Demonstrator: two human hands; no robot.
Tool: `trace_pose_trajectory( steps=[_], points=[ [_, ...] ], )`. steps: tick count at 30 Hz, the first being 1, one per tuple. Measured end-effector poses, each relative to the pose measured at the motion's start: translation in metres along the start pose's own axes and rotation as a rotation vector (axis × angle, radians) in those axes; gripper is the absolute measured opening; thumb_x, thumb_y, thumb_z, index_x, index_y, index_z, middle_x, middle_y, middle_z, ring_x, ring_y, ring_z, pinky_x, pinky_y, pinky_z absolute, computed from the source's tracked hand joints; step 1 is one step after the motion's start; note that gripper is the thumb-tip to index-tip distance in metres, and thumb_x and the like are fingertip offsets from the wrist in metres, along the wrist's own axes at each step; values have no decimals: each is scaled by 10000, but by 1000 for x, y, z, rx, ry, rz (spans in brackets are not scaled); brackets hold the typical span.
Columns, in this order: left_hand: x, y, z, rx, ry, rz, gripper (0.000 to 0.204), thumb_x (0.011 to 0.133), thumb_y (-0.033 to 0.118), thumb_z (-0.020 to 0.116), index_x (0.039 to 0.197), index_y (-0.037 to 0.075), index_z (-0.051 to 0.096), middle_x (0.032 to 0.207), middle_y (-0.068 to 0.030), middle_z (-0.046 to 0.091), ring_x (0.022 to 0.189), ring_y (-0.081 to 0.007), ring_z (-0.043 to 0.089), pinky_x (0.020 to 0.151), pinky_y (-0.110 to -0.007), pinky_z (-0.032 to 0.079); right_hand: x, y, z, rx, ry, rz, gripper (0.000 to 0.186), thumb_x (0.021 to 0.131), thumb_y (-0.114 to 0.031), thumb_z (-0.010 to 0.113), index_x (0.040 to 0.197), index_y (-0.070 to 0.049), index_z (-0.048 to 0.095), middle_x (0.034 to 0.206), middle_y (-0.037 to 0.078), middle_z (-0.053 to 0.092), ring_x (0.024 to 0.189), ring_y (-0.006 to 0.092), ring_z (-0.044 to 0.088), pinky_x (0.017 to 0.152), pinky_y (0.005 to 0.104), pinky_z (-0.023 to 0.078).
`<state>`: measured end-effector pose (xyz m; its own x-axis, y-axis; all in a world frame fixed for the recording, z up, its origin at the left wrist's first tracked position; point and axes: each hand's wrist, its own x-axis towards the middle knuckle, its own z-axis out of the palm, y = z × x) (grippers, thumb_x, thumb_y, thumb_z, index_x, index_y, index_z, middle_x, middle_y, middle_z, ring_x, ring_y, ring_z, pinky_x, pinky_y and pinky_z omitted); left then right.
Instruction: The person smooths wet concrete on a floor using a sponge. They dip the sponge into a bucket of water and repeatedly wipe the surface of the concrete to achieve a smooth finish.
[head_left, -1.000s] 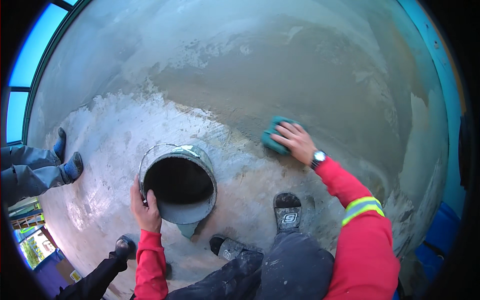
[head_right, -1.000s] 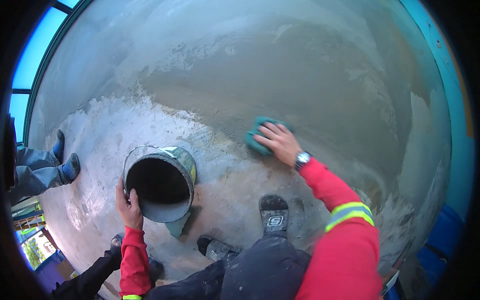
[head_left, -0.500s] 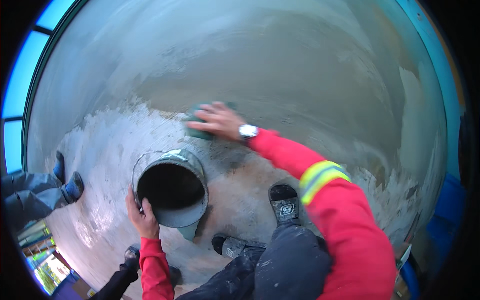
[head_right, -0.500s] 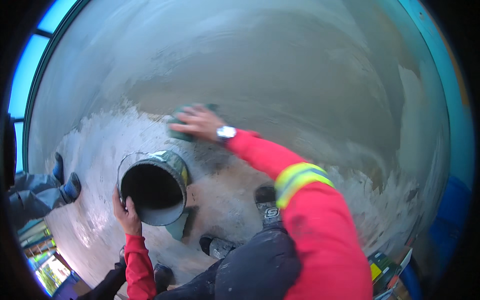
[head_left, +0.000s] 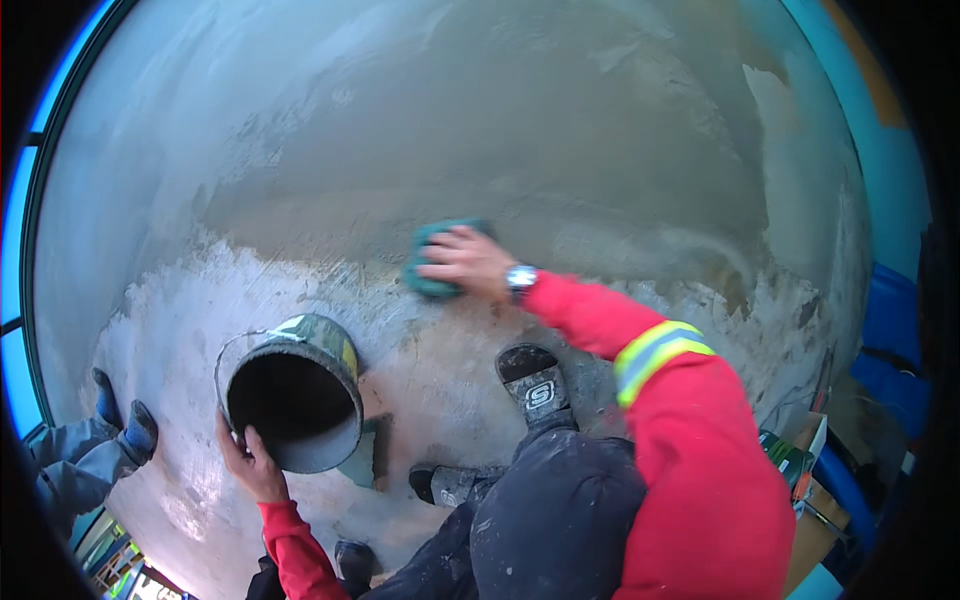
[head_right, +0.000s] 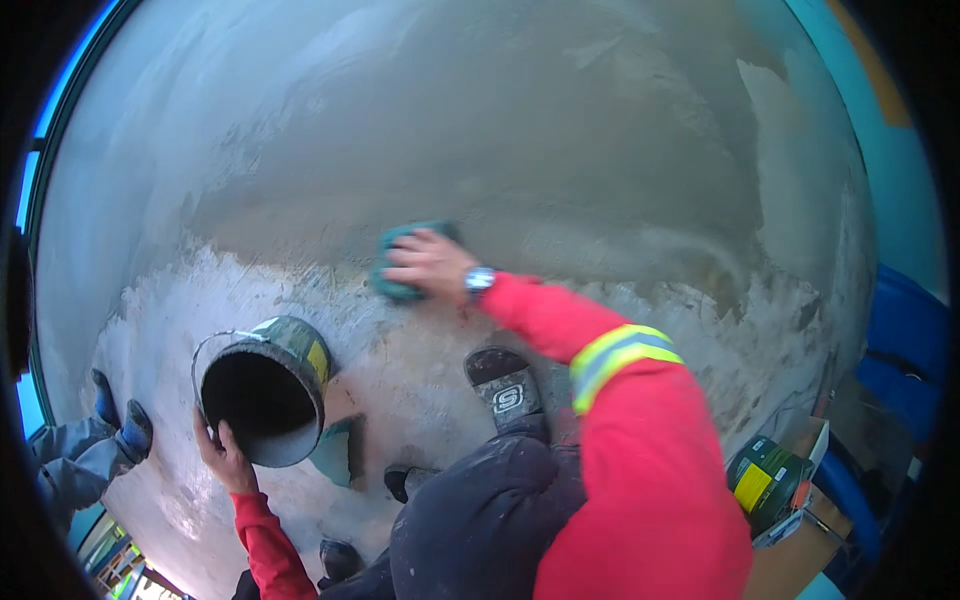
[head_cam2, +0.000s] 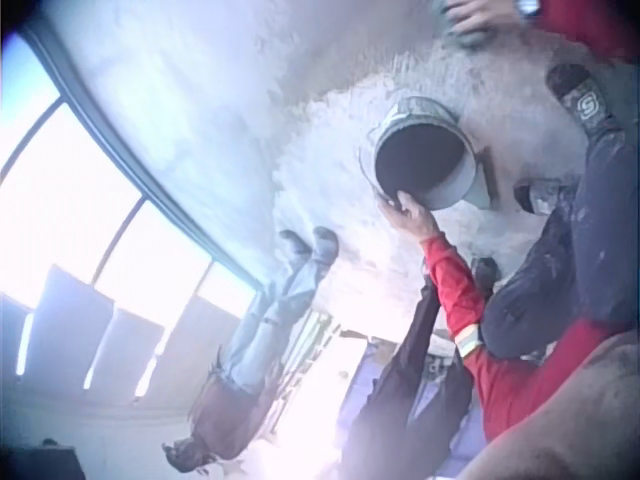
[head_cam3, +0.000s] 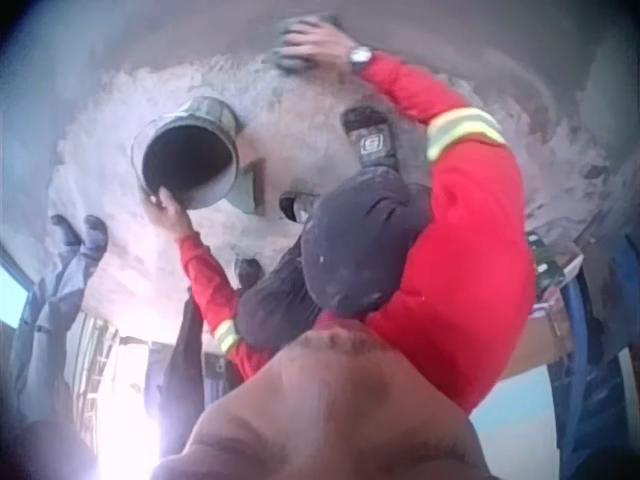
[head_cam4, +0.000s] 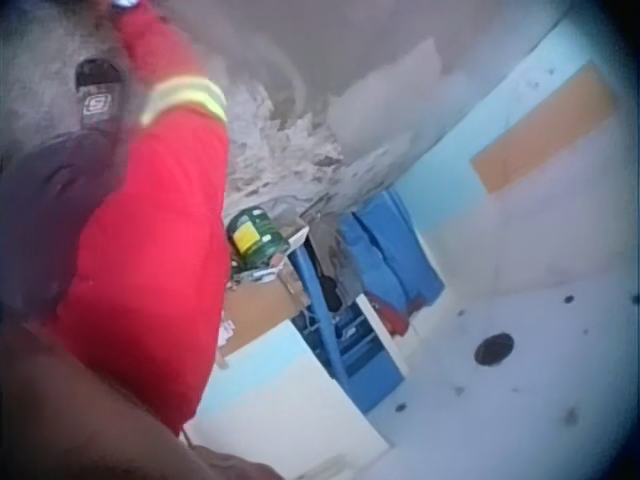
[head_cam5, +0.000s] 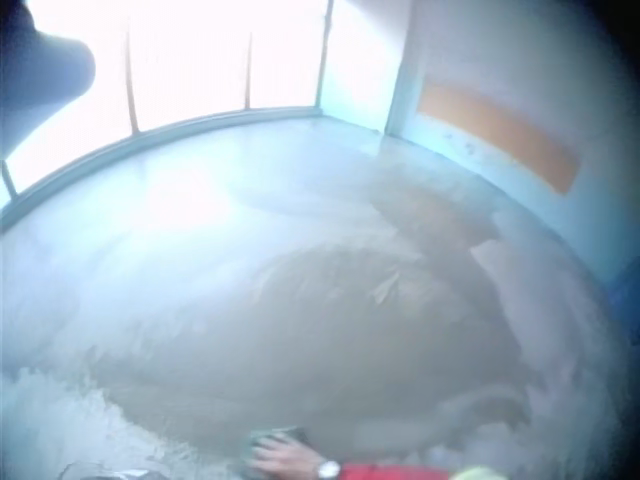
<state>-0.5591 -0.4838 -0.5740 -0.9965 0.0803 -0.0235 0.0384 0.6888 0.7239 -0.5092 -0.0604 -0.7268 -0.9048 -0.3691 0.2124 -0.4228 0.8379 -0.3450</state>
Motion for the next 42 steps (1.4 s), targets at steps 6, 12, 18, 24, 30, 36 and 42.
trace_pose_trajectory(
  steps=[6,12,18,24,30,36,42],
  points=[
    [11,14,6,87,-16,111,467,901,44,494,1363,14,432,1165,-85,558,734,-107,489,626,-244,413,-182,14,-94,-123,-243,339,351,788,-90,551,1123,-178,604,1163,83,578,1171,262,499,980,426,367],
    [6,12,3,109,-8,74,472,898,42,496,1365,18,434,1140,-70,560,724,-104,482,626,-240,411,-320,5,-137,-307,53,1101,600,647,37,584,1220,-135,527,1178,150,526,1136,365,481,967,424,385],
    [14,4,9,39,22,80,469,895,49,503,1358,15,441,1101,-58,565,714,-98,477,634,-235,415,-259,6,-60,-175,323,1542,610,648,17,571,1232,-39,402,1098,237,466,1047,426,463,911,465,391],
    [12,14,11,18,28,83,470,883,40,500,1350,13,449,1063,-62,575,729,-111,500,629,-245,427,14,-64,30,336,390,1136,618,676,14,558,1253,21,339,1069,254,437,1007,447,483,829,500,455],
    [-5,12,8,115,38,15,481,855,32,516,1333,12,460,940,-66,512,698,-139,438,605,-269,394,207,-112,51,466,179,333,607,775,-58,522,1356,-142,368,1158,200,489,1046,390,517,873,484,455],
    [-19,8,16,138,31,15,492,857,13,512,1344,10,444,966,-82,519,720,-146,457,626,-270,406,306,-53,97,-147,158,-150,496,921,-162,433,1396,-282,357,1271,95,502,1202,303,478,1016,591,282],
    [-24,0,4,49,30,-49,505,899,51,516,1381,-16,382,1208,-147,541,876,-175,559,723,-280,458,253,1,85,-197,99,-151,376,951,-200,398,1317,-271,442,1292,73,521,1250,308,451,1070,584,245]
  ],
)
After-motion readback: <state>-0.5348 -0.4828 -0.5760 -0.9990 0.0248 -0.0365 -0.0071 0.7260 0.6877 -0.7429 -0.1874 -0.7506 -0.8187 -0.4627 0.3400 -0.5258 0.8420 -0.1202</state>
